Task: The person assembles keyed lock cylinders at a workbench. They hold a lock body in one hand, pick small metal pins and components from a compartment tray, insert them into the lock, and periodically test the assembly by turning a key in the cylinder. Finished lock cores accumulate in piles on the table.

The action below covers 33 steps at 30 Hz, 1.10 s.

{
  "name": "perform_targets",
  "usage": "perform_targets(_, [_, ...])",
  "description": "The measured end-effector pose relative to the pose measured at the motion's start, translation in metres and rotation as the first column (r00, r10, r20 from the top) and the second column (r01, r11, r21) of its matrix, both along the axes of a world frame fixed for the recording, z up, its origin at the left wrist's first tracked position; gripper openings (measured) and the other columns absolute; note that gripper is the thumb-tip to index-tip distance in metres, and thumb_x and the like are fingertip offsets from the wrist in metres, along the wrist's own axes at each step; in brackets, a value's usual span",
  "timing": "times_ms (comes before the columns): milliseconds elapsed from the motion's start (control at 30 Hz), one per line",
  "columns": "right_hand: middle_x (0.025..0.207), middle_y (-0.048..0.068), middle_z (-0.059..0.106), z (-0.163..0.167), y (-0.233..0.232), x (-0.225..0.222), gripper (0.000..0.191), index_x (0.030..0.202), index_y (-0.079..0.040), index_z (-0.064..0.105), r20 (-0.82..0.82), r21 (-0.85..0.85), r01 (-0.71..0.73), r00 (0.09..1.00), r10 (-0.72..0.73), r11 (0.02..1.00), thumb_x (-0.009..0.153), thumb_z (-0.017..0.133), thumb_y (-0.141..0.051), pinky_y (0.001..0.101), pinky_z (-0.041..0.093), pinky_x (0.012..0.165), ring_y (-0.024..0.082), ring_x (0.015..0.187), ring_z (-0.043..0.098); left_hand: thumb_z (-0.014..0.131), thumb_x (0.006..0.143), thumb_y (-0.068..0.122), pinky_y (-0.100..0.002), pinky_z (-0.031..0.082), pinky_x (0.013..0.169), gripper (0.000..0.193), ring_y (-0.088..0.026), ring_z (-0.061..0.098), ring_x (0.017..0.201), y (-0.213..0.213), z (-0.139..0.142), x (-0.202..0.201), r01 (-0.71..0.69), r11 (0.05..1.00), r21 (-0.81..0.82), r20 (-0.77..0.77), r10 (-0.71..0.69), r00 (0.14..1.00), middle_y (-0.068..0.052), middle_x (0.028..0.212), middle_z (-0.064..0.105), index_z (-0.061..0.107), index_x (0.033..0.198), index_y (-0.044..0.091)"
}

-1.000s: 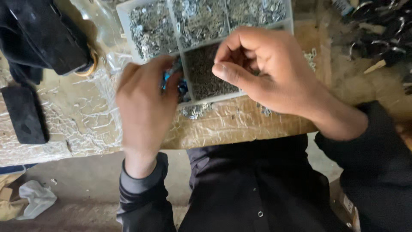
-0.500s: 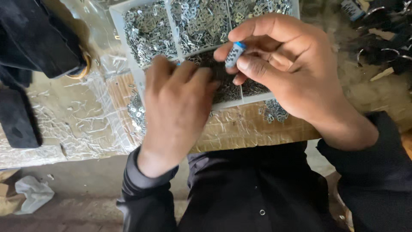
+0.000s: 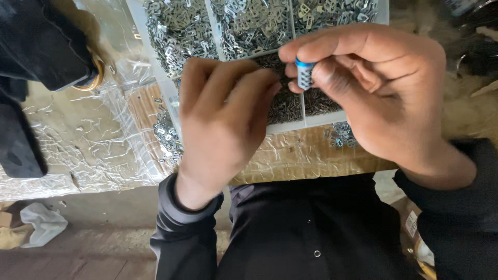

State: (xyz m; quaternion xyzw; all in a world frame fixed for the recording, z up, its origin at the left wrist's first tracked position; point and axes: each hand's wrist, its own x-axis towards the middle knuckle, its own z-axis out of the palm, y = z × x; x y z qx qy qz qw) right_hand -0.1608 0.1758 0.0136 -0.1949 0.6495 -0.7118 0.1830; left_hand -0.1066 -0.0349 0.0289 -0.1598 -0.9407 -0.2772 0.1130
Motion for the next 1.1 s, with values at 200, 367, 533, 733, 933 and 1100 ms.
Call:
perform_targets(200, [0.131, 0.022, 0.058, 0.008, -0.003, 0.0, 0.032, 0.122, 0.012, 0.057, -0.237, 0.157, 0.004, 0.971, 0.033, 0.988, 0.094, 0.073, 0.018, 0.0292, 0.068, 0.095, 0.024, 0.113, 0.07, 0.084, 0.098, 0.004, -0.036, 0.047, 0.082, 0.015, -0.025, 0.057, 0.093, 0.006, 0.001, -0.005, -0.02, 0.998, 0.062, 0.022, 0.019, 1.0, -0.006, 0.102, 0.073, 0.072, 0.107, 0.002])
perform_targets(367, [0.125, 0.025, 0.058, 0.008, -0.004, 0.0, 0.034, 0.115, 0.013, 0.057, -0.342, 0.201, 0.002, 0.937, 0.068, 0.98, 0.088, 0.078, 0.015, 0.0307, 0.067, 0.091, 0.026, 0.108, 0.07, 0.081, 0.104, 0.012, -0.032, 0.046, 0.084, 0.01, -0.02, 0.057, 0.096, -0.001, 0.004, 0.006, -0.087, 0.953, 0.289, 0.127, 0.052, 0.991, -0.003, 0.103, 0.074, 0.073, 0.108, 0.006])
perform_targets(533, [0.118, 0.028, 0.062, 0.004, -0.003, -0.001, 0.026, 0.109, 0.015, 0.063, -0.473, 0.231, 0.048, 0.878, 0.069, 0.972, 0.089, 0.079, 0.016, 0.0248, 0.065, 0.074, 0.022, 0.091, 0.075, 0.076, 0.108, 0.015, -0.028, 0.047, 0.084, 0.009, -0.015, 0.058, 0.095, 0.001, -0.003, 0.013, -0.119, 0.9, 0.418, 0.201, 0.036, 0.979, -0.004, 0.107, 0.075, 0.075, 0.109, 0.006])
perform_targets(733, [0.11, 0.027, 0.064, -0.002, 0.0, 0.004, 0.023, 0.103, 0.013, 0.066, -0.48, 0.207, 0.081, 0.877, 0.03, 0.975, 0.086, 0.081, 0.014, 0.0228, 0.064, 0.071, 0.021, 0.085, 0.074, 0.079, 0.103, 0.015, -0.028, 0.046, 0.078, 0.01, -0.015, 0.062, 0.087, 0.005, -0.005, 0.013, -0.1, 0.929, 0.357, 0.128, 0.058, 0.99, -0.005, 0.104, 0.076, 0.076, 0.107, 0.006])
perform_targets(933, [0.106, 0.024, 0.067, 0.002, -0.011, -0.001, 0.024, 0.101, 0.008, 0.071, -0.573, 0.187, 0.126, 0.819, 0.004, 0.974, 0.081, 0.082, 0.012, 0.0219, 0.058, 0.065, 0.015, 0.075, 0.071, 0.084, 0.095, 0.018, -0.031, 0.046, 0.076, 0.016, -0.02, 0.061, 0.088, 0.011, 0.003, -0.002, -0.06, 0.964, 0.26, -0.039, 0.072, 0.997, -0.005, 0.097, 0.075, 0.075, 0.101, 0.006])
perform_targets(1100, [0.119, 0.028, 0.066, 0.005, -0.005, -0.001, 0.032, 0.111, 0.013, 0.065, -0.495, 0.267, 0.13, 0.869, 0.02, 0.955, 0.084, 0.082, 0.013, 0.021, 0.059, 0.069, 0.014, 0.079, 0.07, 0.085, 0.092, 0.011, -0.037, 0.045, 0.08, 0.017, -0.027, 0.056, 0.089, 0.006, -0.002, -0.005, -0.055, 0.993, -0.105, -0.041, 0.051, 0.998, -0.006, 0.101, 0.072, 0.074, 0.102, 0.003])
